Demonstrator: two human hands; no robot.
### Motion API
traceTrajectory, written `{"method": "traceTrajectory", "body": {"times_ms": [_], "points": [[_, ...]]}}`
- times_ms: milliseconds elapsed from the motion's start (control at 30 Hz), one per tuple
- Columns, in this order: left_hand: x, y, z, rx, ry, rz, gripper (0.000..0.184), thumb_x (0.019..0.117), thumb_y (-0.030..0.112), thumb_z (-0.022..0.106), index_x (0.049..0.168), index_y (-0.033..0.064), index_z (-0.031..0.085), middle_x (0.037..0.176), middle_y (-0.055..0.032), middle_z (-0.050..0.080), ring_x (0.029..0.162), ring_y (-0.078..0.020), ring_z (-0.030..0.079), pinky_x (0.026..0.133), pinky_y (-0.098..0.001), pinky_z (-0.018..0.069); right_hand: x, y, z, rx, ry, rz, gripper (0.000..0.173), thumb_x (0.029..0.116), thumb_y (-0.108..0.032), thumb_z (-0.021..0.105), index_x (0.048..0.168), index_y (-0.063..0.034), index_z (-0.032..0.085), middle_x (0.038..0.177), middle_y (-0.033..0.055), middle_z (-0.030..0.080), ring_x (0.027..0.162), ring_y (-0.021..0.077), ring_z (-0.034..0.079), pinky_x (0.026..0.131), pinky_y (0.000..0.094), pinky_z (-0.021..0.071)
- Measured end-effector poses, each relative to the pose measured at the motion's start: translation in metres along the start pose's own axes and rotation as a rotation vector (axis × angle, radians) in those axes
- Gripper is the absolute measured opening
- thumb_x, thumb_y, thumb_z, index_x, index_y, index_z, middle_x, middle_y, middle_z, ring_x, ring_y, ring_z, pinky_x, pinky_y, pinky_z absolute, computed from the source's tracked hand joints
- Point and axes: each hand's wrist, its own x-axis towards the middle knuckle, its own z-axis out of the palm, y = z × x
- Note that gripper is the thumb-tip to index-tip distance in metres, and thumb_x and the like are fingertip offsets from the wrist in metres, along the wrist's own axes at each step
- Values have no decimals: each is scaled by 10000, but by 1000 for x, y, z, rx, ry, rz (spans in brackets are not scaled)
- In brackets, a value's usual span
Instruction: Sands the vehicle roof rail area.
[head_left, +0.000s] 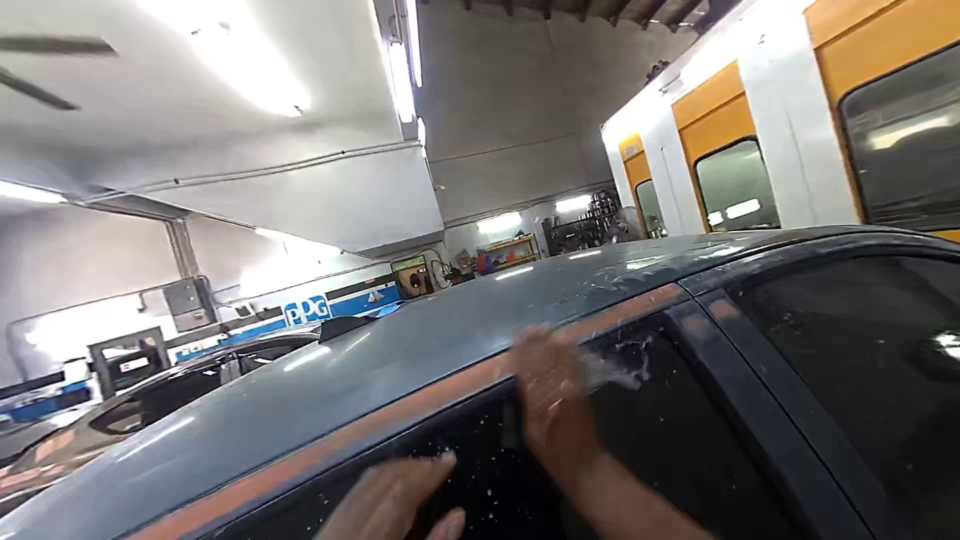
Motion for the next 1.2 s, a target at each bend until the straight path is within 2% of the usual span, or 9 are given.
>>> {"method": "traceTrajectory", "body": {"times_ms": [133,267,467,633,767,867,967,1067,1200], "points": [[25,-73,-36,173,-19,92,451,996,392,647,1334,93,660,1274,-136,693,1228,-280,640,1052,-473,516,8,42,-19,-1,-188,-265,384,1040,-199,516,1402,-203,644,1502,-36,570,1440,151,469,1203,406,401],[20,-129,-82,155,-12,-2,468,977,329,654,1271,-35,648,1225,-242,680,1134,-390,656,938,-541,549,35,184,-77,-348,-89,-42,482,969,-19,422,1412,-44,612,1479,125,584,1405,323,518,1170,553,384],[92,-138,8,201,154,24,630,980,583,473,1374,113,613,1250,-75,691,1084,-257,692,836,-508,597,0,-81,14,75,-176,-198,393,988,-92,520,1346,-94,682,1435,95,627,1400,264,530,1180,463,421],[95,-151,36,271,249,146,489,1005,511,413,1133,181,751,1090,-4,734,1009,-187,704,783,-424,597,24,95,-63,-124,-148,-143,402,1011,-130,453,1335,-143,690,1426,10,635,1361,170,561,1137,431,471],[102,-123,49,196,323,201,547,927,596,577,1202,147,729,1192,-39,714,1112,-193,678,896,-420,584,36,125,-135,-43,-28,13,475,931,-42,421,1317,-75,695,1372,43,674,1305,172,612,1107,398,497],[107,-32,89,-256,264,46,965,821,689,725,1540,117,429,1483,-104,550,1256,-204,622,999,-455,572,39,71,-164,282,-40,332,455,961,-97,433,1326,-179,692,1333,-71,690,1169,41,651,952,267,551],[116,52,136,-738,159,-122,1194,733,593,864,1636,142,227,1529,-48,515,1327,-158,571,1082,-413,526,39,32,-188,764,-66,689,403,975,-72,504,1335,-126,676,1243,56,714,1086,180,696,897,350,600],[116,77,158,-947,113,-384,725,750,271,917,1348,70,562,946,-17,762,819,-128,743,756,-319,642,32,33,-200,847,-104,816,403,966,-39,506,1341,-70,649,1235,101,704,1081,205,697,903,358,602],[95,111,174,-478,87,-424,156,912,251,735,1036,165,774,889,40,752,767,-92,712,722,-347,607,7,38,-188,728,-86,1014,355,1028,-32,494,1357,-61,623,1240,99,690,1065,177,690,884,347,588]]}}
